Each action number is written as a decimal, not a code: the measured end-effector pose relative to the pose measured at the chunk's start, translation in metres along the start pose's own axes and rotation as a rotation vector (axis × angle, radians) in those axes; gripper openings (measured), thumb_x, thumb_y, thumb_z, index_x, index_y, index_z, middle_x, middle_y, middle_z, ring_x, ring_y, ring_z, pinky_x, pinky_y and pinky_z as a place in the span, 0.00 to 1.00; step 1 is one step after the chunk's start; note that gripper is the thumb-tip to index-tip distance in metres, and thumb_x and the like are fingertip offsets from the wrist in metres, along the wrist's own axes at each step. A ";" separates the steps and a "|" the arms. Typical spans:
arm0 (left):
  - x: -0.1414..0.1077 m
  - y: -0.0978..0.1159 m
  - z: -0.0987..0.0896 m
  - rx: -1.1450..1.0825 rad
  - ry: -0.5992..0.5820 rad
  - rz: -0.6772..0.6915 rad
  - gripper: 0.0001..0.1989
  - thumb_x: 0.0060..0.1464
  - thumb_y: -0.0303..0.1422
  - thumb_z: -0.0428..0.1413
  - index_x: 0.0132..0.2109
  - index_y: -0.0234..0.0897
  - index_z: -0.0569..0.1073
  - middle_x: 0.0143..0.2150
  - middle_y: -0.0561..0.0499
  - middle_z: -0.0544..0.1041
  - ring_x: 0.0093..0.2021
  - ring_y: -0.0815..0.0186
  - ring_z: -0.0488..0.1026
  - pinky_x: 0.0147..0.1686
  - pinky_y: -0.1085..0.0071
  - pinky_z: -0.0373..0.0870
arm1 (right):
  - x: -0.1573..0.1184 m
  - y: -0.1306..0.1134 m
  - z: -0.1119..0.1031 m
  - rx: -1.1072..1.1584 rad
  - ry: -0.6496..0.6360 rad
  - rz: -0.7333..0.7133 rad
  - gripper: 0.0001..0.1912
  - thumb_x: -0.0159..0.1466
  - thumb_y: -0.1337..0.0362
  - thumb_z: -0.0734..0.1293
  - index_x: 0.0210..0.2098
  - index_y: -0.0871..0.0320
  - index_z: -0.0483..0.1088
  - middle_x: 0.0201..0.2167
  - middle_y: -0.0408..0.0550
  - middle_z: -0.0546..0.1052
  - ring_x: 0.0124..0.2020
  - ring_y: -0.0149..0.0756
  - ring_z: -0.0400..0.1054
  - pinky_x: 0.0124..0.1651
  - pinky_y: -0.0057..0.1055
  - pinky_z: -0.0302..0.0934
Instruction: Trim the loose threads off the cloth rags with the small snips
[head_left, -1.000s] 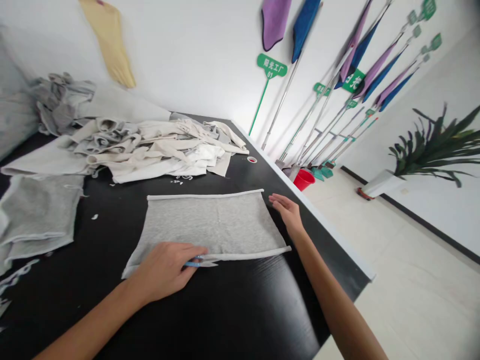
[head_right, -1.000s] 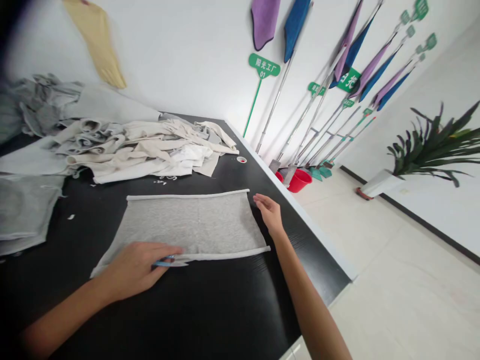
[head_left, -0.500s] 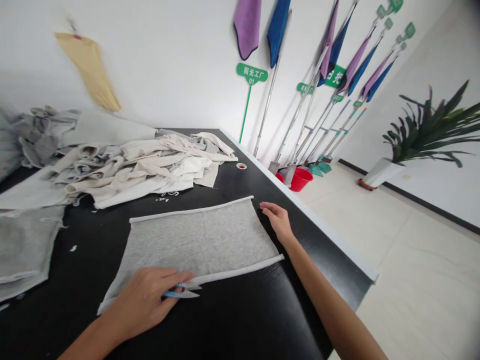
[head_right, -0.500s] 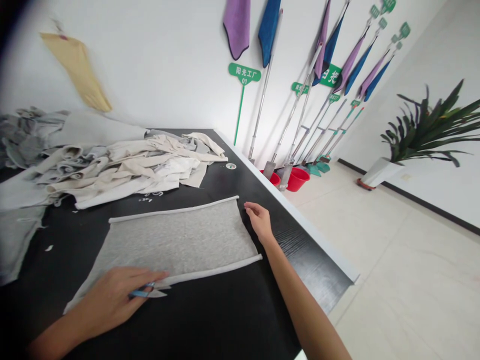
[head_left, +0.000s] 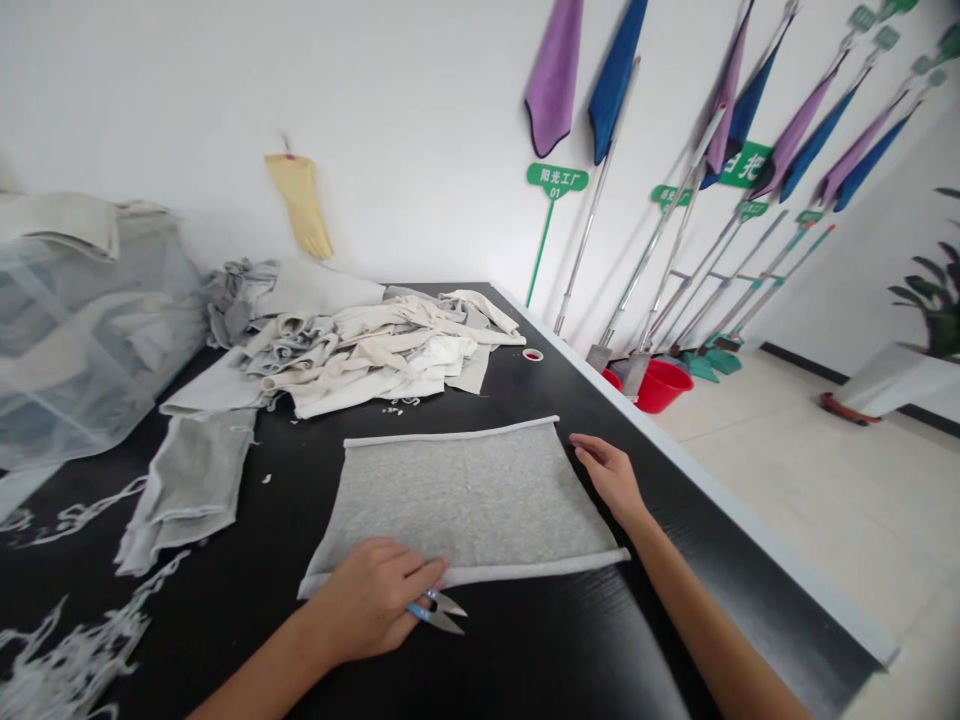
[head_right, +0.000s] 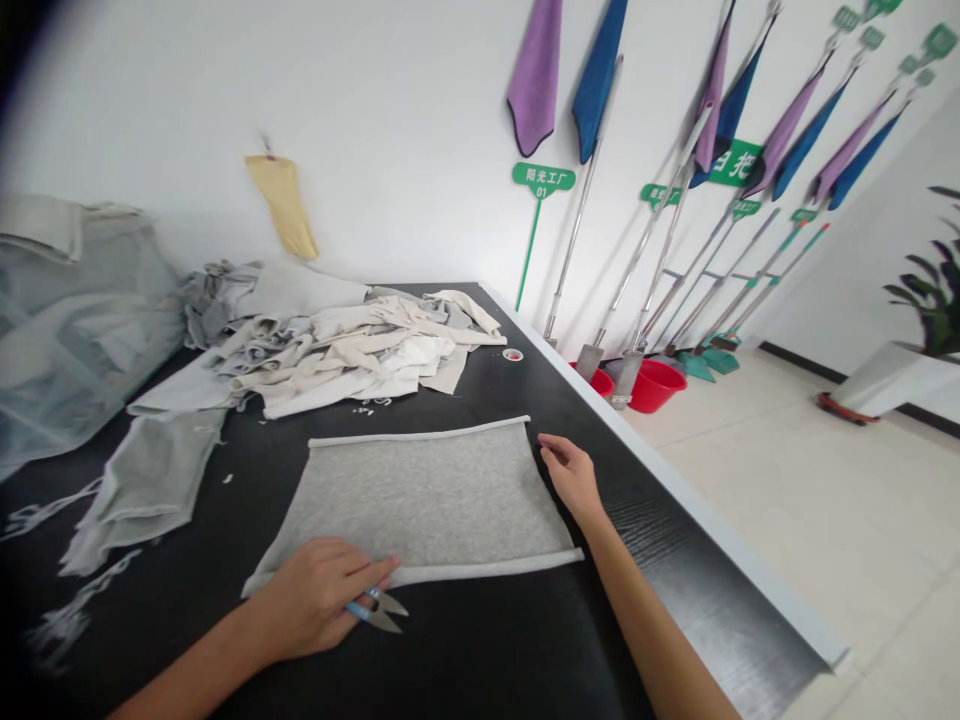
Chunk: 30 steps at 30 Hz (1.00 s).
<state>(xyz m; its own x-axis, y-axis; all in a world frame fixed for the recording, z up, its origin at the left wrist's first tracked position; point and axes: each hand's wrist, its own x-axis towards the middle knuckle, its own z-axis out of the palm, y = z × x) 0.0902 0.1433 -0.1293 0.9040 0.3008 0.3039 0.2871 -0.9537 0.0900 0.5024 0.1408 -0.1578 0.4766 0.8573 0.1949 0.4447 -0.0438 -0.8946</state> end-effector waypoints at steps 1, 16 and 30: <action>0.000 0.000 0.000 0.002 -0.002 -0.003 0.15 0.63 0.28 0.47 0.53 0.39 0.71 0.30 0.53 0.77 0.27 0.59 0.76 0.28 0.62 0.69 | 0.000 0.000 0.000 -0.008 -0.001 -0.005 0.18 0.58 0.56 0.69 0.45 0.58 0.78 0.46 0.55 0.81 0.49 0.49 0.76 0.59 0.50 0.66; 0.006 0.022 -0.039 -0.154 -0.241 -0.204 0.11 0.56 0.27 0.52 0.43 0.46 0.75 0.35 0.57 0.81 0.37 0.61 0.80 0.35 0.67 0.68 | -0.015 -0.030 0.009 -0.118 -0.070 -0.230 0.20 0.59 0.56 0.69 0.50 0.54 0.76 0.52 0.53 0.78 0.56 0.51 0.71 0.64 0.52 0.61; -0.039 0.030 -0.045 -0.105 -0.332 -0.468 0.24 0.61 0.28 0.47 0.63 0.41 0.68 0.49 0.43 0.81 0.46 0.49 0.79 0.46 0.51 0.74 | -0.023 -0.055 0.002 -0.340 -0.280 -0.397 0.29 0.64 0.53 0.67 0.62 0.56 0.67 0.65 0.56 0.67 0.65 0.51 0.62 0.69 0.51 0.54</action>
<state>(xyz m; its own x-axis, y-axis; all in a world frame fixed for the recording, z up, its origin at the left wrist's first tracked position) 0.0490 0.1024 -0.0956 0.7441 0.6602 -0.1026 0.6624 -0.7090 0.2420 0.4652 0.1242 -0.1137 0.0266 0.9424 0.3335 0.7884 0.1853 -0.5866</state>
